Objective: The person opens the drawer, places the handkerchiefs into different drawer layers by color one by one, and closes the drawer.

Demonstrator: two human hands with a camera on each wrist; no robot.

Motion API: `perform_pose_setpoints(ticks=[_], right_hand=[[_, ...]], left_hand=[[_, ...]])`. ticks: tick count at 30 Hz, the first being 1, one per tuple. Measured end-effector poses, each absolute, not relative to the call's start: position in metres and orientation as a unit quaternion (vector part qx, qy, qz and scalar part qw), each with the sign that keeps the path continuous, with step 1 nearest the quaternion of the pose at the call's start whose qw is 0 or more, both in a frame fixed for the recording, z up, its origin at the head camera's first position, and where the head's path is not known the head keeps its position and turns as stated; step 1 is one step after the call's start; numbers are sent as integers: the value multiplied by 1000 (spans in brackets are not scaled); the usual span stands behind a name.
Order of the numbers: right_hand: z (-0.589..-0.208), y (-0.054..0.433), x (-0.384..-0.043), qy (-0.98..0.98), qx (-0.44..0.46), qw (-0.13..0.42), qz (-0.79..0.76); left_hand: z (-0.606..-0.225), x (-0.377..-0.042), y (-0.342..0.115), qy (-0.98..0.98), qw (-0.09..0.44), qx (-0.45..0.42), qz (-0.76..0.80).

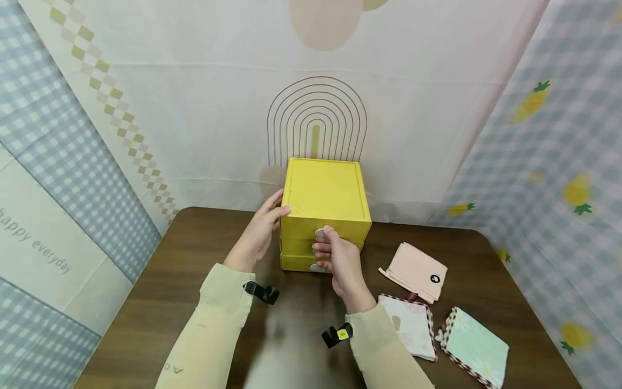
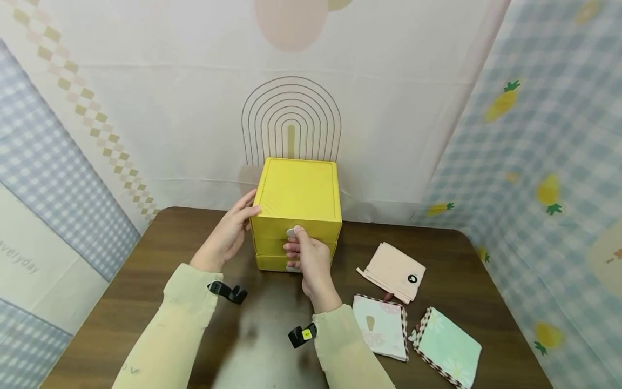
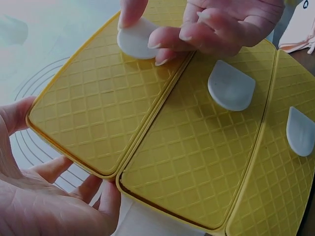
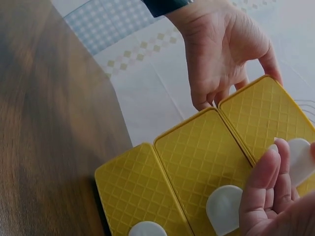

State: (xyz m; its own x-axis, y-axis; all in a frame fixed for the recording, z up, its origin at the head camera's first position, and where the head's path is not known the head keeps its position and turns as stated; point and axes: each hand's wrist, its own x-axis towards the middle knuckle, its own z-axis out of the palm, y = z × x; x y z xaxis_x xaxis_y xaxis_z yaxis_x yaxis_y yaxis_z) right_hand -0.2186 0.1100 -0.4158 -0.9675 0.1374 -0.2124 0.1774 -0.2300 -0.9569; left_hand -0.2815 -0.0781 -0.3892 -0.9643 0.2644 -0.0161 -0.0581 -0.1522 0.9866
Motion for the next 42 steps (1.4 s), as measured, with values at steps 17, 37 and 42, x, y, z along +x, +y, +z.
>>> perform_pose_setpoints(ticks=[17, 37, 42], right_hand=[[-415, 115, -193, 642, 132, 18, -755], [-413, 128, -143, 631, 111, 106, -760], [-412, 128, -135, 623, 107, 117, -766]], left_hand=[[-387, -289, -79, 636, 151, 79, 752], [-387, -284, -84, 638, 137, 74, 754], [-388, -285, -80, 638, 122, 65, 758]])
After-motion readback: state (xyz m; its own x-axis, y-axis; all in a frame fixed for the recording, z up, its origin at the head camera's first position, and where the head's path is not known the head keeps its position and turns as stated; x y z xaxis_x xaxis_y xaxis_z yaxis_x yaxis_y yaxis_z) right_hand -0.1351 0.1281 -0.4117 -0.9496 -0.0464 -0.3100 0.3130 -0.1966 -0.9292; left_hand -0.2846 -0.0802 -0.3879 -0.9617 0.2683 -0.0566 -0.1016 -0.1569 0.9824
